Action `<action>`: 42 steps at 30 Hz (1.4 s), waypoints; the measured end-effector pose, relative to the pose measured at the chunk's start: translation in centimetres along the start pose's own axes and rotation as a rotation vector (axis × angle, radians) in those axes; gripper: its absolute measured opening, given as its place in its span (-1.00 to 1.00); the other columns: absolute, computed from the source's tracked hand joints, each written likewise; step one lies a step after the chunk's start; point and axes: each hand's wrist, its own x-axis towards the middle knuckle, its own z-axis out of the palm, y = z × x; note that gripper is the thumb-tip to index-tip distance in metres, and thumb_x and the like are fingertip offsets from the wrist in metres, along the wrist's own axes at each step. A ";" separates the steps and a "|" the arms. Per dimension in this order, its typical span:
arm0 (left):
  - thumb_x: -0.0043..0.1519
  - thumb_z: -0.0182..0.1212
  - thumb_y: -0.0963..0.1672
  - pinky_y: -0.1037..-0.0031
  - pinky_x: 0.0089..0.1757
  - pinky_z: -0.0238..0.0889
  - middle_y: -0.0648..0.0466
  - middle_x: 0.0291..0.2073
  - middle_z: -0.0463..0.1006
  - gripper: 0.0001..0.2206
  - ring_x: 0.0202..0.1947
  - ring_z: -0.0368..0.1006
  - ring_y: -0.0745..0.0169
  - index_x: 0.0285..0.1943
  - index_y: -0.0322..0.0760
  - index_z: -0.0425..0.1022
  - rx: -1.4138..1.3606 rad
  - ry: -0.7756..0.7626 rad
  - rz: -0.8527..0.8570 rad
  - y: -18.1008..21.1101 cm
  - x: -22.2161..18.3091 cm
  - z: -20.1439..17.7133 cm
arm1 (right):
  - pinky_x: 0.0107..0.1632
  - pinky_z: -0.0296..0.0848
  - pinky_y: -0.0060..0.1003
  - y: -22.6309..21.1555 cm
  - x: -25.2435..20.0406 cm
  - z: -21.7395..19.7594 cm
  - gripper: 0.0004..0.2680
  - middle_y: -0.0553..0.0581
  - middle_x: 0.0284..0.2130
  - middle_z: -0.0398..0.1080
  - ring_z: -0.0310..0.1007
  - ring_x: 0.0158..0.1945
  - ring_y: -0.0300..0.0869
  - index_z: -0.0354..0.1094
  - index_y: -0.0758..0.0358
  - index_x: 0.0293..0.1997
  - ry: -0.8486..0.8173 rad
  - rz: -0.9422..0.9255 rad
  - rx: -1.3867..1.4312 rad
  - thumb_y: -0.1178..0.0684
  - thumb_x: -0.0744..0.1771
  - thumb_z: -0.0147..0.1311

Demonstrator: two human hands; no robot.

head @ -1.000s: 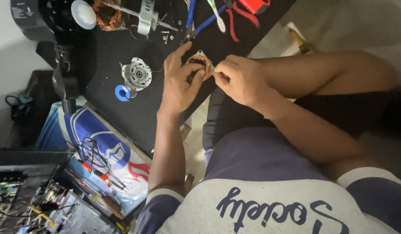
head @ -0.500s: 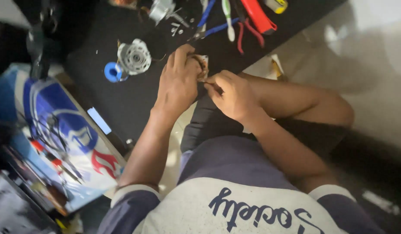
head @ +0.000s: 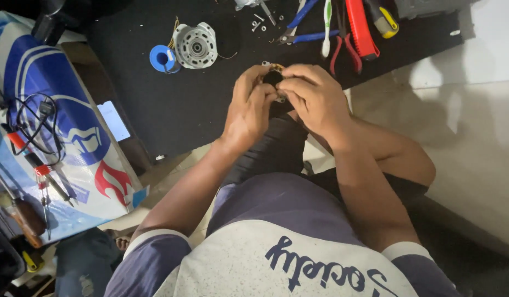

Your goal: Adjusting and repairing the copper windings of a motor stator by hand and with small tools.

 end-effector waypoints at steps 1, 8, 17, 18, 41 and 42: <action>0.42 0.11 -0.17 0.20 0.08 0.40 -0.18 0.16 0.35 -0.88 0.16 0.39 -0.32 -0.09 -0.42 0.41 -0.025 0.061 0.009 -0.2 -0.3 0.4 | -0.03 0.56 -0.08 0.2 0.6 0.2 -0.90 0.14 -0.06 0.46 0.51 -0.04 0.06 0.54 0.12 -0.06 -0.001 -0.041 0.016 0.18 0.40 0.11; 0.38 0.20 -0.15 0.26 0.07 0.39 -0.12 0.12 0.37 -0.89 0.14 0.39 -0.24 -0.09 -0.35 0.49 0.011 0.175 0.048 -1.2 -1.2 1.2 | -0.04 0.59 -0.07 0.8 1.5 0.7 -0.93 0.13 -0.03 0.48 0.53 0.01 0.08 0.53 0.16 -0.14 -0.080 0.018 0.038 0.23 0.36 0.21; 0.38 0.16 -0.17 0.14 -0.02 0.36 -0.13 -0.05 0.41 -0.90 -0.04 0.40 -0.21 -0.15 -0.37 0.44 0.040 0.209 0.162 -0.3 -0.9 -0.5 | -0.15 0.63 -0.14 -1.1 2.0 0.7 -0.95 0.04 -0.08 0.42 0.57 -0.11 0.03 0.51 0.17 -0.23 -0.086 0.165 0.022 0.20 0.33 0.28; 0.30 0.24 -0.23 0.14 0.02 0.33 -0.14 0.00 0.40 -0.94 -0.01 0.38 -0.19 -0.14 -0.41 0.48 0.005 0.139 0.047 0.4 -0.9 -1.0 | -0.18 0.52 -0.22 -1.5 2.3 0.5 -0.93 0.08 -0.11 0.39 0.48 -0.18 -0.05 0.53 0.27 -0.24 -0.072 0.141 0.054 0.25 0.30 0.33; 0.24 0.28 -0.28 0.20 0.12 0.27 -0.11 0.12 0.36 -0.88 0.11 0.35 -0.14 -0.10 -0.38 0.47 -0.292 -0.402 0.294 -4.0 7.0 -0.9 | -0.23 0.38 -0.26 2.1 1.7 -1.0 -0.91 0.19 -0.24 0.43 0.41 -0.29 -0.06 0.47 0.42 -0.23 0.086 0.275 0.075 0.27 0.29 0.31; 0.32 0.22 -0.18 0.15 0.08 0.31 -0.13 0.06 0.40 -0.90 0.09 0.39 -0.21 -0.15 -0.40 0.49 -0.341 -0.342 0.352 -4.8 7.1 -0.2 | -0.17 0.44 -0.14 2.4 1.3 -0.7 -0.91 0.22 -0.25 0.44 0.45 -0.21 0.06 0.43 0.36 -0.24 0.077 0.304 0.045 0.23 0.31 0.29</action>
